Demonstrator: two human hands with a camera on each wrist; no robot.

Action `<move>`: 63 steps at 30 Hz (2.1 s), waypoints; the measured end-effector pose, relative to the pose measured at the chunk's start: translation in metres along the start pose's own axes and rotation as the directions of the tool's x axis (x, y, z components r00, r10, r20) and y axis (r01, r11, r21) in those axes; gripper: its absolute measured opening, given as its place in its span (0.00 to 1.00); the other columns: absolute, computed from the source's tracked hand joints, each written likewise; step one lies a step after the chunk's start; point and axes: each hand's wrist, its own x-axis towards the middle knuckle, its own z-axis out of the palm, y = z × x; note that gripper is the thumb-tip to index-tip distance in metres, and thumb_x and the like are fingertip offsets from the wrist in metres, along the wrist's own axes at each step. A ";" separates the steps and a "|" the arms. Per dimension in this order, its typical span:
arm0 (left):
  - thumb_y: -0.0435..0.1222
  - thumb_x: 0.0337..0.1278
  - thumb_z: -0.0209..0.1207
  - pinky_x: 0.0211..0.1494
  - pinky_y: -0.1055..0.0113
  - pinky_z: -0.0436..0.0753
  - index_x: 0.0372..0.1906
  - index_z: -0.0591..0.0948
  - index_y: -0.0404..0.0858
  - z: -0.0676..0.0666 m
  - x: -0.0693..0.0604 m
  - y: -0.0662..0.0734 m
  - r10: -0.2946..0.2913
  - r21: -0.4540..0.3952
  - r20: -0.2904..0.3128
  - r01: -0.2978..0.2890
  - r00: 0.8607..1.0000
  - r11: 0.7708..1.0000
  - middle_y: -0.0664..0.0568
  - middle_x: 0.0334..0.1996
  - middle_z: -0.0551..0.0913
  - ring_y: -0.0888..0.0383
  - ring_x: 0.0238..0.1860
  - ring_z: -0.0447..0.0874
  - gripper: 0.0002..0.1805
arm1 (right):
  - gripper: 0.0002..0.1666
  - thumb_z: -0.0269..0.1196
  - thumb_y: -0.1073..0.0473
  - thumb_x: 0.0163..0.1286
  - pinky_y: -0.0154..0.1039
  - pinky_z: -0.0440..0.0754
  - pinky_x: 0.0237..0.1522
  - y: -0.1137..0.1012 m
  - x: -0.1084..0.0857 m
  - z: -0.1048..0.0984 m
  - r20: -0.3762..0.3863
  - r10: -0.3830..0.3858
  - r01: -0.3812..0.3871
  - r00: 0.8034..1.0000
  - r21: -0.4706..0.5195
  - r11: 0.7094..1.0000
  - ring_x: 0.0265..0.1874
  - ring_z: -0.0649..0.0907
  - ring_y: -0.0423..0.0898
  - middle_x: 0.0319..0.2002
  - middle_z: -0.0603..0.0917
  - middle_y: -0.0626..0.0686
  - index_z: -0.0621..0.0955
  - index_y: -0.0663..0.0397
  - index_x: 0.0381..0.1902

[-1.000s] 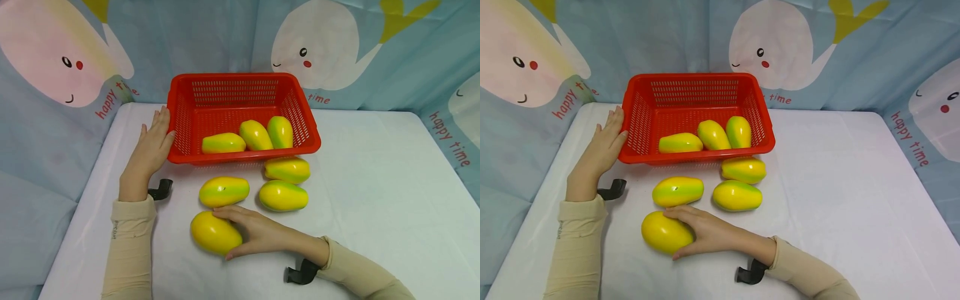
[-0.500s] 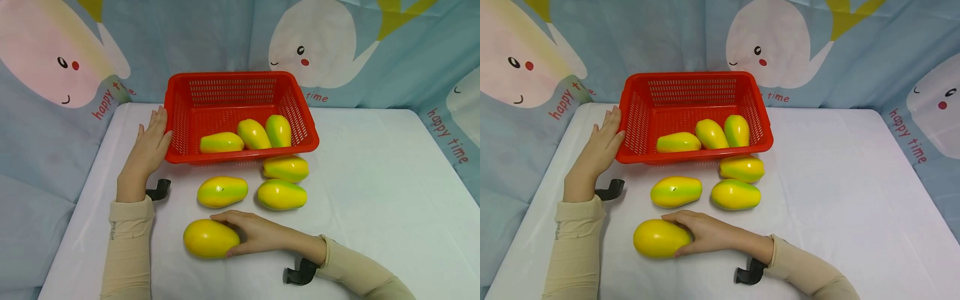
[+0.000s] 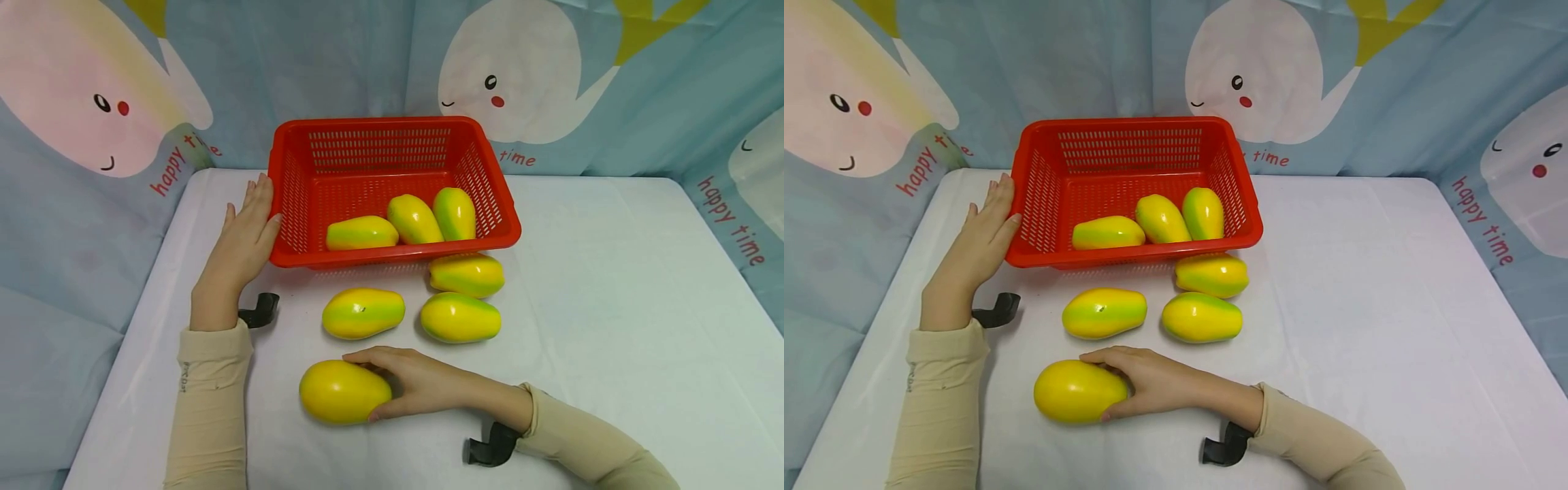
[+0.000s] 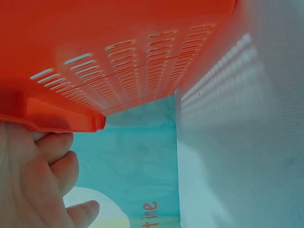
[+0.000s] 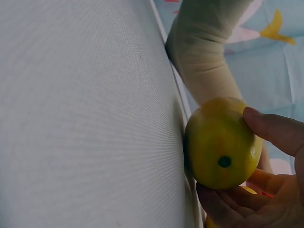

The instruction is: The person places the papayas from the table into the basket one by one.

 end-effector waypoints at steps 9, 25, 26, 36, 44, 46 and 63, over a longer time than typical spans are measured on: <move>0.45 0.72 0.35 0.70 0.46 0.28 0.75 0.39 0.41 0.000 -0.001 0.000 -0.008 0.001 0.006 0.008 1.000 1.000 0.51 0.75 0.37 0.51 0.74 0.31 0.34 | 0.45 0.71 0.56 0.56 0.33 0.67 0.62 0.000 0.000 -0.001 0.001 -0.009 0.009 1.000 0.008 1.000 0.59 0.71 0.34 0.64 0.70 0.44 0.64 0.48 0.69; 0.45 0.72 0.35 0.70 0.45 0.29 0.75 0.40 0.40 0.000 -0.001 0.000 0.002 0.000 -0.001 -0.002 1.000 1.000 0.50 0.74 0.38 0.51 0.74 0.31 0.34 | 0.45 0.71 0.57 0.57 0.33 0.70 0.60 -0.003 -0.003 -0.008 -0.032 -0.035 0.036 0.999 0.030 0.999 0.56 0.73 0.35 0.65 0.70 0.44 0.63 0.49 0.69; 0.45 0.72 0.35 0.70 0.45 0.29 0.75 0.40 0.40 0.000 -0.001 0.000 0.003 0.000 -0.001 -0.003 1.000 1.000 0.50 0.74 0.38 0.51 0.74 0.32 0.34 | 0.45 0.71 0.57 0.57 0.34 0.70 0.60 -0.004 -0.004 -0.009 -0.035 -0.039 0.040 0.999 0.029 0.999 0.56 0.73 0.35 0.65 0.70 0.45 0.63 0.50 0.69; 0.45 0.72 0.35 0.70 0.45 0.29 0.75 0.40 0.40 0.000 0.000 0.001 0.002 -0.001 -0.006 -0.002 1.000 1.000 0.50 0.74 0.38 0.51 0.74 0.32 0.34 | 0.44 0.71 0.57 0.56 0.35 0.71 0.59 -0.008 -0.005 -0.017 -0.081 -0.060 0.065 0.995 0.060 0.996 0.56 0.73 0.36 0.65 0.69 0.43 0.64 0.49 0.69; 0.46 0.71 0.35 0.70 0.45 0.31 0.75 0.41 0.40 -0.002 -0.003 0.000 0.001 0.006 -0.013 -0.001 1.000 1.000 0.50 0.74 0.39 0.52 0.74 0.33 0.34 | 0.44 0.71 0.58 0.56 0.35 0.73 0.57 -0.010 -0.006 -0.022 -0.112 -0.071 0.081 0.991 0.087 0.993 0.56 0.74 0.38 0.64 0.70 0.44 0.65 0.49 0.68; 0.46 0.71 0.35 0.70 0.45 0.31 0.75 0.41 0.40 -0.002 -0.003 0.000 0.000 0.005 -0.013 0.000 1.000 1.000 0.50 0.74 0.39 0.52 0.74 0.33 0.34 | 0.43 0.71 0.57 0.57 0.35 0.73 0.57 -0.012 -0.007 -0.023 -0.115 -0.060 0.072 0.992 0.098 0.993 0.56 0.74 0.38 0.64 0.70 0.45 0.65 0.50 0.68; 0.46 0.72 0.35 0.71 0.46 0.31 0.75 0.40 0.41 -0.001 -0.001 0.002 0.001 0.000 -0.009 -0.001 1.000 1.000 0.51 0.75 0.39 0.53 0.74 0.32 0.34 | 0.44 0.72 0.61 0.54 0.39 0.75 0.56 -0.029 -0.004 -0.055 -0.287 -0.079 0.109 0.955 0.091 0.990 0.57 0.75 0.45 0.63 0.71 0.50 0.66 0.55 0.67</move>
